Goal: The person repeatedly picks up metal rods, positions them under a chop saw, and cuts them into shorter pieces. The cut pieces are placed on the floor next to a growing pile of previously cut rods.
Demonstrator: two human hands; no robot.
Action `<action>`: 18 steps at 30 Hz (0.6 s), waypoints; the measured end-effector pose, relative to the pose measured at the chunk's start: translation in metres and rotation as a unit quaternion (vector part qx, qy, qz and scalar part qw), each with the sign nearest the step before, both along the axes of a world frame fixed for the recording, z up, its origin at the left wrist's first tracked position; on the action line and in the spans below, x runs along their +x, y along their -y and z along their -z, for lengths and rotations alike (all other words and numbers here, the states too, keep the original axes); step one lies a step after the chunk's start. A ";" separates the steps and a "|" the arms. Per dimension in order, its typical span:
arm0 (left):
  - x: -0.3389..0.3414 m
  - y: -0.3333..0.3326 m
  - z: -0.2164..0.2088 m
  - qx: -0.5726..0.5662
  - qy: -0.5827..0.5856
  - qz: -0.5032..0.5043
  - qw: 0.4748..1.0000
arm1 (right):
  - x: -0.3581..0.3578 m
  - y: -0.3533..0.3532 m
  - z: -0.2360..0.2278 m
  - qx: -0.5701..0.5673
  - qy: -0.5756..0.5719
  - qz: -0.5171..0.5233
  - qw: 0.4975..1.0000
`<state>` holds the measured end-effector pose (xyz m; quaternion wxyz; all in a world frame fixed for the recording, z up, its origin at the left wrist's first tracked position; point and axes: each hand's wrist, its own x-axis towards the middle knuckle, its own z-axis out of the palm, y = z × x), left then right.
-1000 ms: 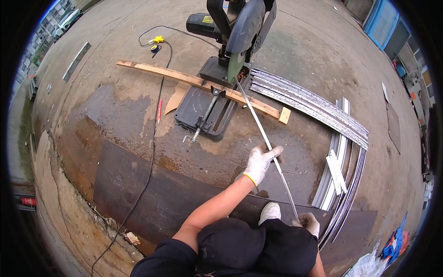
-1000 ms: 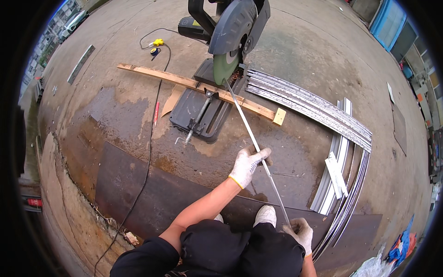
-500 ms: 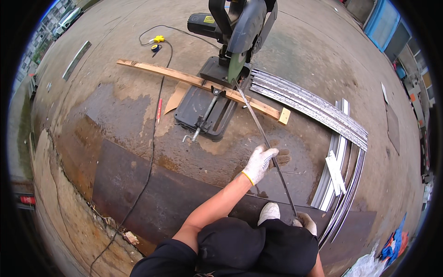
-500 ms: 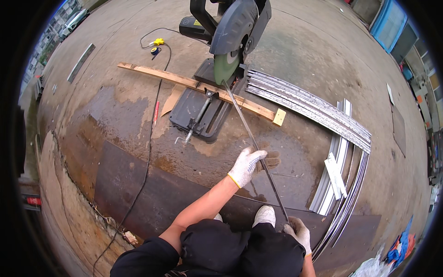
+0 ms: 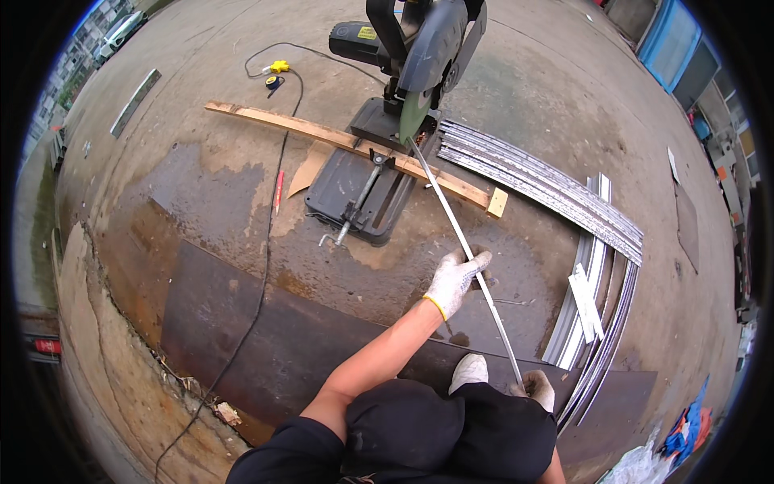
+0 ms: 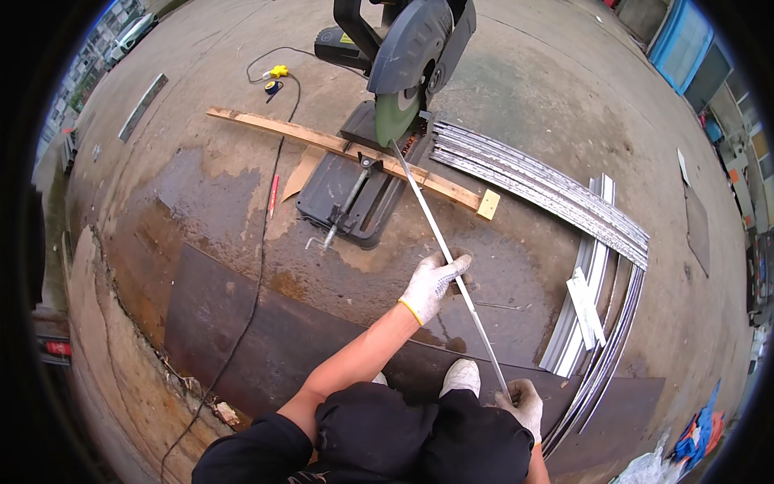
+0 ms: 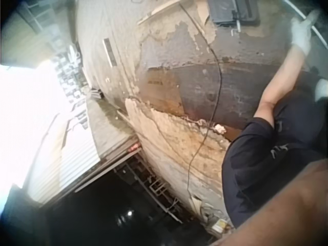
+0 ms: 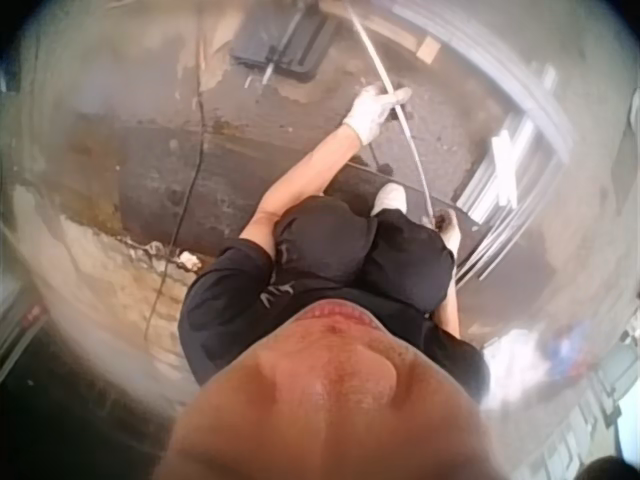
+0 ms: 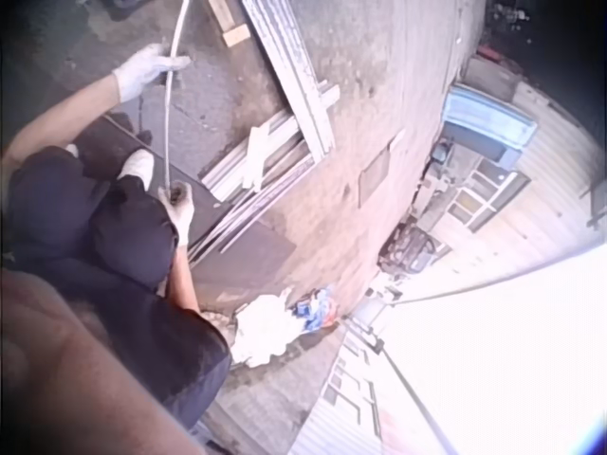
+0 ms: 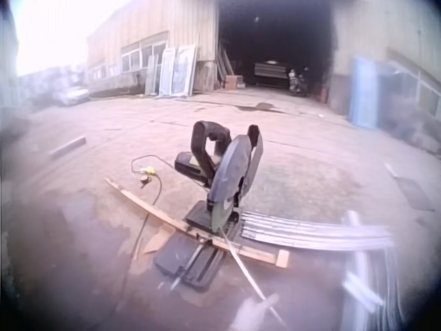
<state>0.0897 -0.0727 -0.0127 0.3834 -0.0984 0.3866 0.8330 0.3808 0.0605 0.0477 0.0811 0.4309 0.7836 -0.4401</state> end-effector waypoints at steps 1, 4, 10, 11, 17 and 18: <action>0.001 -0.001 0.002 0.011 0.002 -0.012 1.000 | 0.001 0.000 0.001 0.006 0.005 -0.009 1.000; 0.001 -0.003 0.002 0.035 0.014 -0.050 0.998 | -0.006 0.008 -0.002 -0.027 -0.092 0.024 0.995; -0.003 0.002 0.004 0.132 0.072 -0.074 0.986 | 0.002 -0.004 0.010 -0.115 -0.042 0.013 0.992; -0.004 0.003 0.004 0.140 0.075 -0.071 0.985 | 0.003 -0.007 0.011 -0.076 -0.027 -0.009 0.997; 0.006 0.002 0.000 0.155 0.049 -0.030 0.986 | 0.010 -0.015 0.014 0.029 0.010 0.003 1.000; 0.013 -0.005 0.000 0.148 0.037 -0.014 0.988 | 0.028 -0.025 0.028 0.059 0.001 0.013 0.998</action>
